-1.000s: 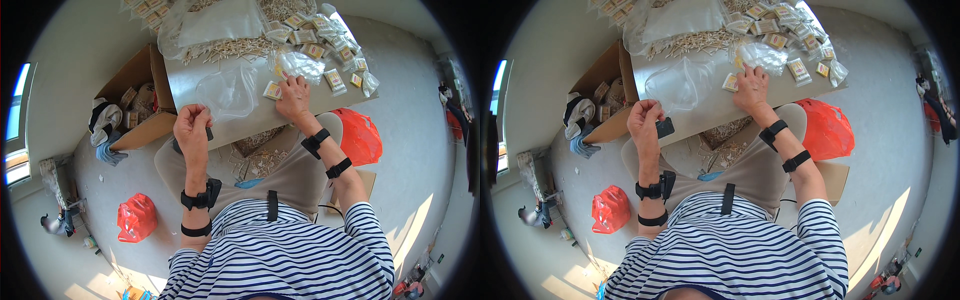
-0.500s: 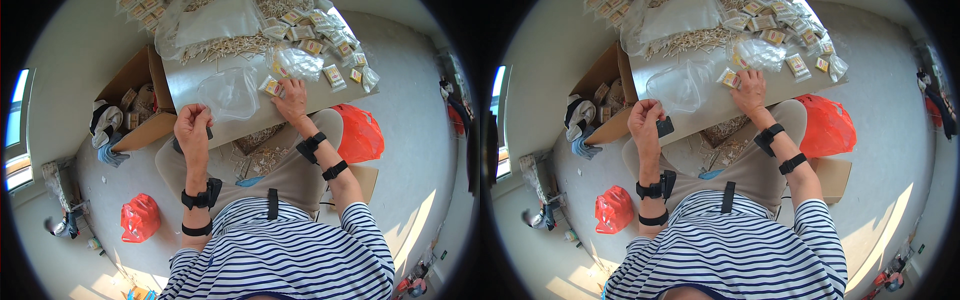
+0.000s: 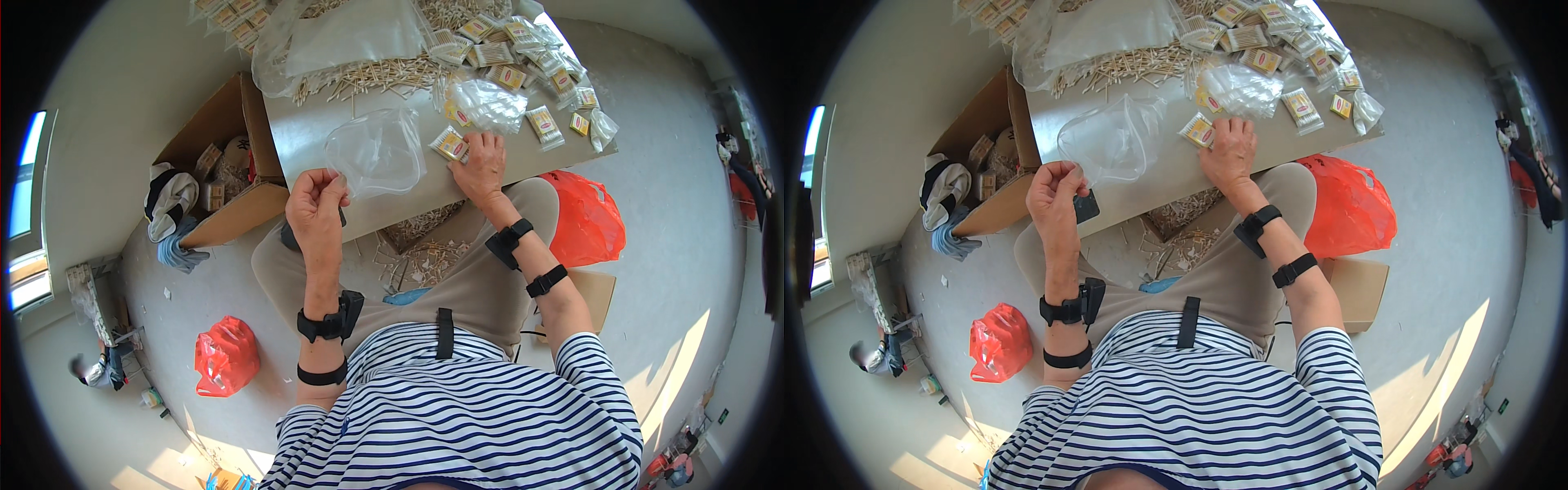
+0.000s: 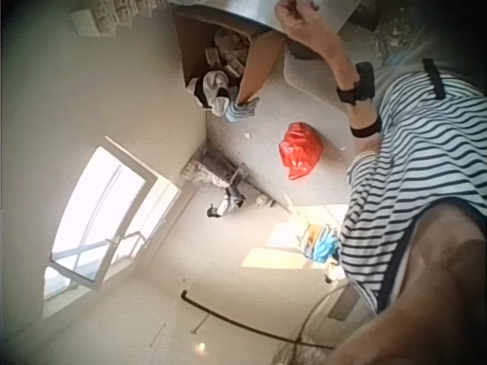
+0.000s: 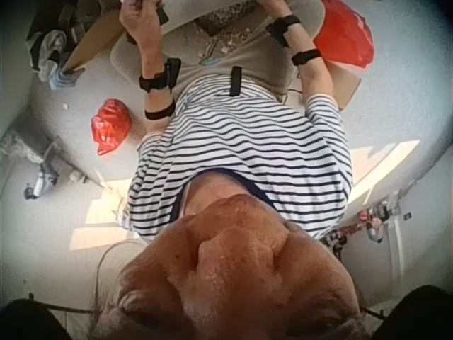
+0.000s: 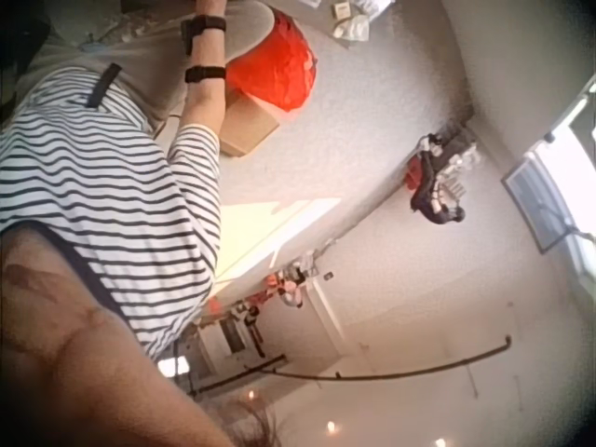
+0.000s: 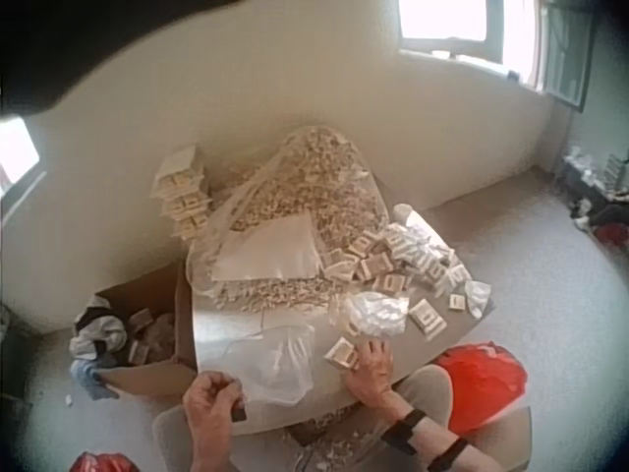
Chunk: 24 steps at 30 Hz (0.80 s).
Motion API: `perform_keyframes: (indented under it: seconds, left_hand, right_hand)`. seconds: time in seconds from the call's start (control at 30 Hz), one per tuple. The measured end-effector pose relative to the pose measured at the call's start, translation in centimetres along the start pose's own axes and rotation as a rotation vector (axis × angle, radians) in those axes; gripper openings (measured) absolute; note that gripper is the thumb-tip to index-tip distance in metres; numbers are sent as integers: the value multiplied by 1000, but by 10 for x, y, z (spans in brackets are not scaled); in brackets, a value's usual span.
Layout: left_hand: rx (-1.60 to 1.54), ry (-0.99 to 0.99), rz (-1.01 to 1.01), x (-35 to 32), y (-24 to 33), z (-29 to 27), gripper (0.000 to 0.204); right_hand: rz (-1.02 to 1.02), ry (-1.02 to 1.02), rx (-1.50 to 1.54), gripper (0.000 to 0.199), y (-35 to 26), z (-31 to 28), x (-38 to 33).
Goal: The recorder is picking up packs of cotton swabs and placing them into a plastic bag.
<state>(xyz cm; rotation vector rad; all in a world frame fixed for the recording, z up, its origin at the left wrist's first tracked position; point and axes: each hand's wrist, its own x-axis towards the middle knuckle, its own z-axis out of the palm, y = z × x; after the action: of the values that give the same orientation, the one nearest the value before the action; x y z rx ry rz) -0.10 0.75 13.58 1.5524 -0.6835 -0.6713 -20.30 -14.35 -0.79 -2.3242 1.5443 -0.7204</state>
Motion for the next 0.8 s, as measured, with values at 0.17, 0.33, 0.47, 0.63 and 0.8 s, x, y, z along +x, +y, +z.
perform_keyframes:
  seconds: [0.17,0.33,0.47,0.63,0.8]
  left_hand:
    - [11,1,-5,0,-1,-2,8]
    - [7,1,-2,1,-2,0,8]
    - [11,2,-14,0,0,0,7]
    - [9,16,-6,-2,1,-1,7]
    - [-29,15,4,-3,4,-2,6]
  right_hand:
    - [32,-51,-48,50,-8,-5,0]
    - [52,-84,-85,52,-10,-3,-1]
    - [24,-59,-56,50,-2,2,0]
    - [-30,-91,-44,46,0,-1,2]
    - [-53,-104,-47,48,0,-8,4]
